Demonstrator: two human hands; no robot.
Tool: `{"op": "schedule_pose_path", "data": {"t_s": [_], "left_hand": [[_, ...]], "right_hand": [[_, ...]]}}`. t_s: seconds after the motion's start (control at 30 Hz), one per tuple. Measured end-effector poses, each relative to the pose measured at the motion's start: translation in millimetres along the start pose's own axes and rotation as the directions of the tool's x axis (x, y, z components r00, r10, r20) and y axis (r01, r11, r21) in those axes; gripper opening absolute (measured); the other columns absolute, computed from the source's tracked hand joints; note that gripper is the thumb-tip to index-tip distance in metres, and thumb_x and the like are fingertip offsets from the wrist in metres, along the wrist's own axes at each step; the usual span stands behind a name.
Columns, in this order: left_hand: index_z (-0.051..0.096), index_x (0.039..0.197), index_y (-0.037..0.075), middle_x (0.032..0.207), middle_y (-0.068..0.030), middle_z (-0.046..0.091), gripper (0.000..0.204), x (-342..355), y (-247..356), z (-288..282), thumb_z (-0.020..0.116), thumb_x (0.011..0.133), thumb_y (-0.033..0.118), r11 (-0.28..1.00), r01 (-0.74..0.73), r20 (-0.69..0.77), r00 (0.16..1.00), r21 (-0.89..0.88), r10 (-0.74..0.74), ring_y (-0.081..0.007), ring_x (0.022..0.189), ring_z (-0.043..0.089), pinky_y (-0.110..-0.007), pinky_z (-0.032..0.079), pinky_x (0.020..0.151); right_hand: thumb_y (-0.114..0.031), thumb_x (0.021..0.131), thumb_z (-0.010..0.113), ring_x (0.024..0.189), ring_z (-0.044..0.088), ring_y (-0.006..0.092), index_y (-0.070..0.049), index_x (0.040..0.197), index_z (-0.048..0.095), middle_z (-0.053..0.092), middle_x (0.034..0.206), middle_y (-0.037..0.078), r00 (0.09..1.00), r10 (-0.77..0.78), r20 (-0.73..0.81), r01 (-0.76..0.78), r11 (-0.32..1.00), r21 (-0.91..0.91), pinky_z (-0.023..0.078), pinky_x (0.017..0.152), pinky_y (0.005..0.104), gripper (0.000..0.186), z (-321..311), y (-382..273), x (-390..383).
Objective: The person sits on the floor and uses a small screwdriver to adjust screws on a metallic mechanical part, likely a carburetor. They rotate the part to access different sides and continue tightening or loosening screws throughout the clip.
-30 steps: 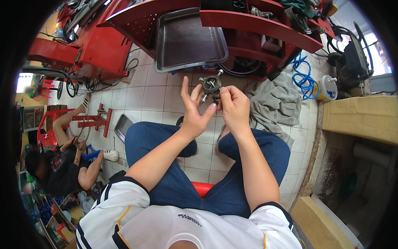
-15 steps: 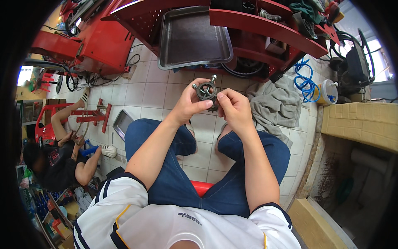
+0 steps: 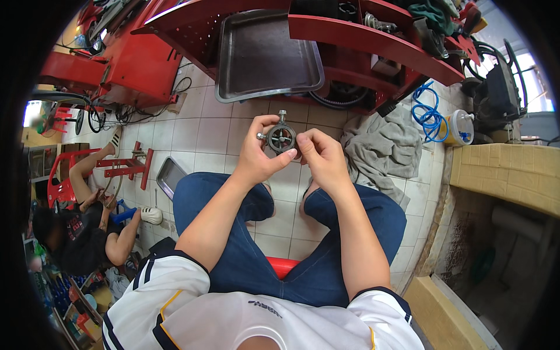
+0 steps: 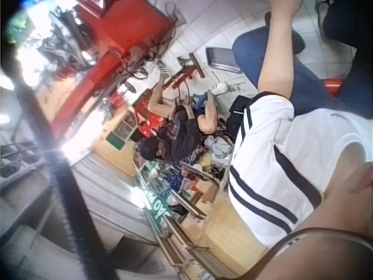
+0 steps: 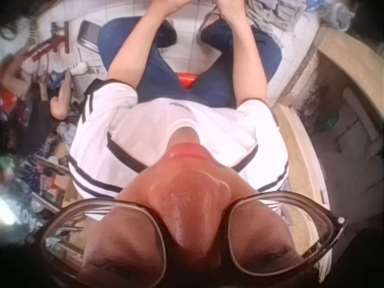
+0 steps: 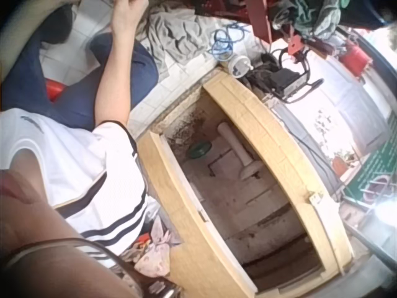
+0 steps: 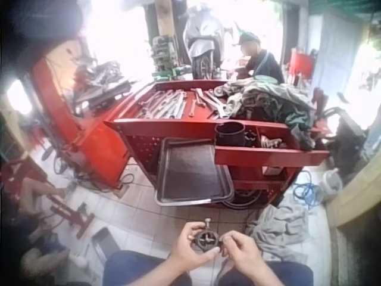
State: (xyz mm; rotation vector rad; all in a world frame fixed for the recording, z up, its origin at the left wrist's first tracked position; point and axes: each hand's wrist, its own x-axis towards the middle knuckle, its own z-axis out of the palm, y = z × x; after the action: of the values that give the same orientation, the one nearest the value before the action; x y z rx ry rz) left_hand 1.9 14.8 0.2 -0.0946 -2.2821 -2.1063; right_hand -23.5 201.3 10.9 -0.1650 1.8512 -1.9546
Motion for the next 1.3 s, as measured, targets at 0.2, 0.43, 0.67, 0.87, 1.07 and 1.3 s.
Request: {"op": "schedule_pose_path", "data": {"t_s": [0.2,0.43,0.67,0.87,1.07,1.3], "left_hand": [[0.043,0.13,0.002,0.106,-0.0075,0.061,0.066,1.1,-4.6,1.7,0.08,0.077,0.012,1.0,0.008,-0.02,1.0,-0.022,-0.009,-0.0129,0.1,0.062,-0.028,0.051,0.089],[0.046,0.127,0.001,0.105,-0.0078,0.062,0.059,4.0,1.2,3.0,0.079,0.08,0.016,0.959,0.046,-0.101,0.992,-0.279,-0.076,-0.0132,0.098,0.061,-0.03,0.051,0.087],[0.058,0.126,-0.001,0.114,-0.0108,0.062,0.041,16.8,-19.0,-24.7,0.06,0.097,0.028,0.525,0.228,0.059,0.946,-0.82,-0.319,-0.0217,0.11,0.057,-0.04,0.042,0.103],[0.049,0.137,-0.001,0.136,-0.0196,0.055,0.055,16.0,3.6,-18.5,0.053,0.1,0.039,0.548,0.259,0.166,0.963,-0.796,-0.213,-0.0266,0.125,0.053,-0.042,0.038,0.111],[0.043,0.143,0.003,0.148,-0.023,0.047,0.076,17.9,11.2,-22.5,0.075,0.086,0.042,0.816,0.148,0.307,0.951,-0.558,0.037,-0.0297,0.13,0.052,-0.043,0.039,0.112],[0.053,0.131,0.001,0.121,-0.0171,0.066,0.075,14.2,17.8,-25.9,0.091,0.071,0.025,0.883,0.151,0.43,0.901,-0.444,0.062,-0.0228,0.111,0.065,-0.039,0.05,0.1]], "right_hand": [[-0.021,0.1,0.063,0.084,0.056,0.0061,-0.004,0.113,0.059,0.062,0.098,0.0,0.992,-0.11,-0.063,0.112,0.993,0.034,0.046,0.07,0.0218,0.022,0.9,-5.4,1.6],[-0.023,0.101,0.06,0.089,0.06,0.0102,-0.004,0.122,0.058,0.067,0.106,0.004,0.981,0.115,-0.158,-0.111,0.993,0.032,0.049,0.079,0.0261,0.028,-2.0,13.9,7.0],[-0.022,0.098,0.064,0.1,0.066,0.0203,0.0,0.134,0.053,0.068,0.104,0.014,0.987,0.087,0.137,-0.047,0.961,-0.272,0.051,0.088,0.0338,0.044,13.8,3.2,-2.3],[-0.015,0.097,0.067,0.096,0.06,0.0133,0.003,0.141,0.046,0.064,0.107,0.006,0.991,0.094,0.099,-0.082,0.989,-0.123,0.05,0.086,0.0283,0.051,21.0,22.2,-1.2],[-0.003,0.099,0.055,0.103,0.057,0.0143,0.002,0.144,0.044,0.061,0.119,0.007,0.979,-0.041,0.2,0.035,0.999,0.037,0.046,0.093,0.0295,0.046,11.2,22.0,-2.0],[-0.01,0.101,0.055,0.101,0.059,0.016,0.001,0.131,0.056,0.066,0.109,0.01,0.925,0.039,0.379,0.029,0.985,-0.172,0.046,0.092,0.0301,0.032,-1.1,27.2,-5.4]]}}
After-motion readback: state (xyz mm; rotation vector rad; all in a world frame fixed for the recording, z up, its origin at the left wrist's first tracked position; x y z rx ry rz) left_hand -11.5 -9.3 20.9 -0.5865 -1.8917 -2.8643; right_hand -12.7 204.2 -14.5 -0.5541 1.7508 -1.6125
